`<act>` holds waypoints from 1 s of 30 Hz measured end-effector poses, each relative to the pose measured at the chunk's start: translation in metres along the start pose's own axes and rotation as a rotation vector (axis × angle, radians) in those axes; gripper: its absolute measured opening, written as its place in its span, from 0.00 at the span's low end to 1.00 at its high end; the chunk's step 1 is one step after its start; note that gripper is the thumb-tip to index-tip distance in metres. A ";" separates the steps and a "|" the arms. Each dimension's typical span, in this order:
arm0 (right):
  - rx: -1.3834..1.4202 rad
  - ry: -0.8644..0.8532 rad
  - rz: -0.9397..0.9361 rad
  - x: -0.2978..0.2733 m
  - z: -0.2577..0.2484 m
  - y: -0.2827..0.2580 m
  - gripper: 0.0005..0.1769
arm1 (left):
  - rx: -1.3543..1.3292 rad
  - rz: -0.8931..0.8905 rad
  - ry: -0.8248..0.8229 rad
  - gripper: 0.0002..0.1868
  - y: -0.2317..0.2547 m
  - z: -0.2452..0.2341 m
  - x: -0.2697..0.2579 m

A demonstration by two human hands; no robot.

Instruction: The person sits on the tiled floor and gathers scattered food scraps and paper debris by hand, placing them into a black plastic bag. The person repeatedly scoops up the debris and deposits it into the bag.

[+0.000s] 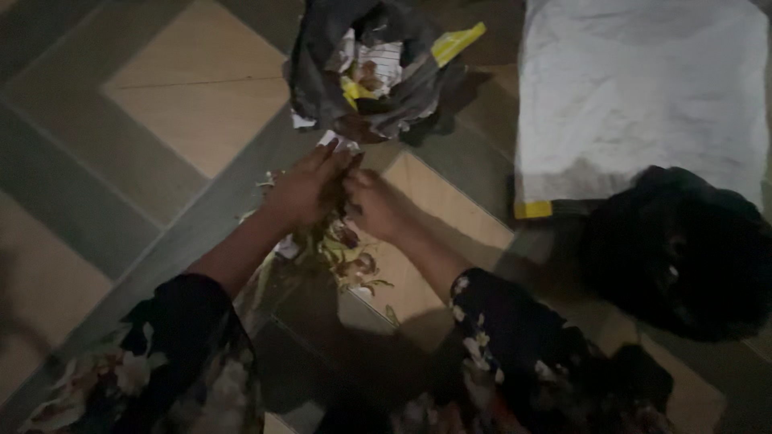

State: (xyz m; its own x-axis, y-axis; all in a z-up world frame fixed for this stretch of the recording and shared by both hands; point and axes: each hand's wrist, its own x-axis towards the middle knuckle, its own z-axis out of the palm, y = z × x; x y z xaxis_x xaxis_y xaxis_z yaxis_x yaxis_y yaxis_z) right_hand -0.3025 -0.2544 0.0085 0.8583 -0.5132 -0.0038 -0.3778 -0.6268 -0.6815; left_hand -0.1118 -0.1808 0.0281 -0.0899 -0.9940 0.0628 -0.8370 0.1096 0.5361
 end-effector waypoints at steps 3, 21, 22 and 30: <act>0.014 -0.009 0.019 -0.012 -0.005 -0.012 0.15 | 0.096 0.080 -0.073 0.42 0.000 0.010 0.005; 0.271 0.294 0.277 -0.029 0.009 -0.016 0.12 | -0.404 -0.373 0.134 0.20 -0.007 0.008 -0.029; 0.405 0.324 0.306 -0.025 0.015 -0.011 0.10 | -0.442 -0.385 0.188 0.16 -0.007 0.004 -0.030; 1.009 0.234 0.455 0.022 0.025 -0.016 0.18 | -0.652 -0.818 0.248 0.11 0.010 -0.039 -0.038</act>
State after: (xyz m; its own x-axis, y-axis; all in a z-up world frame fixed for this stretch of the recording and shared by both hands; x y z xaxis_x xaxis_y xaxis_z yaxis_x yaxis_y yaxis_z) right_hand -0.2691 -0.2409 0.0007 0.5864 -0.7366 -0.3371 -0.0938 0.3515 -0.9315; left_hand -0.0956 -0.1416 0.0633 0.5404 -0.7459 -0.3894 -0.1370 -0.5347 0.8339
